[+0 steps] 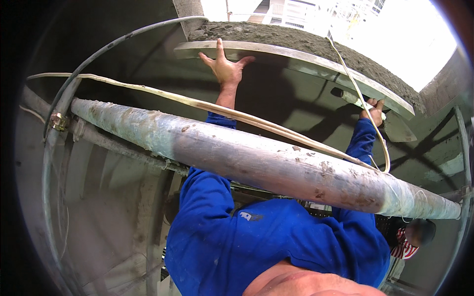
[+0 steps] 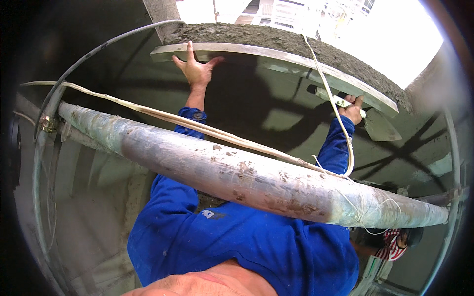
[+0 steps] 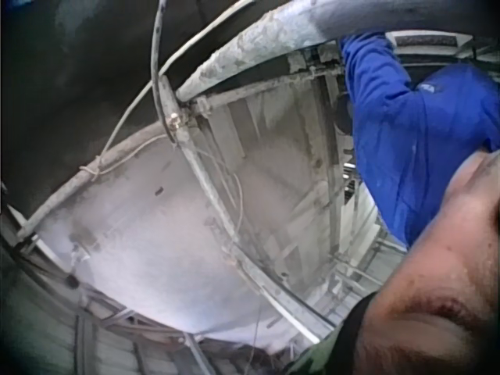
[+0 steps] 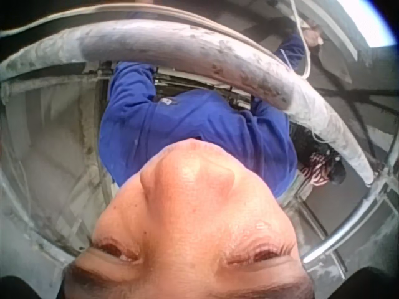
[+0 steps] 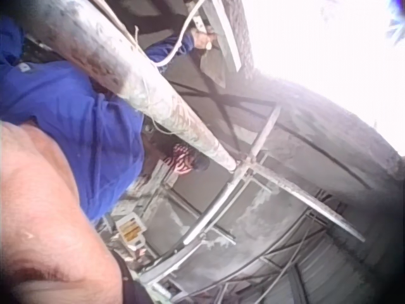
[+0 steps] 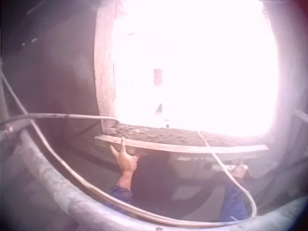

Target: The person applies plaster to a wall using a trowel and a hawk, smoothing the surface with a straightedge. They repeatedly scoop plaster from a bucket and spread it along the wall while standing on scaffolding.

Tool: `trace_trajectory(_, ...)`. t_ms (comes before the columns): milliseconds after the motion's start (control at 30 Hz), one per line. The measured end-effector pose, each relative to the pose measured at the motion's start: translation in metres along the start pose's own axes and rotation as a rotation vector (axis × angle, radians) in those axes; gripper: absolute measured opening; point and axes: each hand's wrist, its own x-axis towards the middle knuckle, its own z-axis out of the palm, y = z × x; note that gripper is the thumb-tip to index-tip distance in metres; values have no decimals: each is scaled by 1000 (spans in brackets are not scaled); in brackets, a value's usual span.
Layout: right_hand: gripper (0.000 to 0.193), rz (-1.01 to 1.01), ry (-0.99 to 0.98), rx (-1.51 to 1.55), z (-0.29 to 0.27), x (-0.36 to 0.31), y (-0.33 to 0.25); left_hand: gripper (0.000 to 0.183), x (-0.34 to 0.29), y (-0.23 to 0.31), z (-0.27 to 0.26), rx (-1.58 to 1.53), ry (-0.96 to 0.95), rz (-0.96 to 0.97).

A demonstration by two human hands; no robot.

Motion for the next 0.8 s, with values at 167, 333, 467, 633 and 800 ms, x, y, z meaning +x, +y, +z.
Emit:
trace_trajectory(167,29,-13,-123,-2,-14,19,5,132,-12,5,11,-170,165,-154)
trace_trajectory(333,31,38,-148,-33,-21,33,7,122,-12,3,13,-140,67,-105)
trace_trajectory(467,27,96,-52,-28,-22,36,5,112,-2,0,7,-207,-2,-200)
trace_trajectory(633,27,72,10,-41,-21,33,4,102,-4,3,2,-199,29,-188)
trace_trajectory(800,27,-1,35,-68,-18,25,5,101,-8,1,2,-269,41,-186)
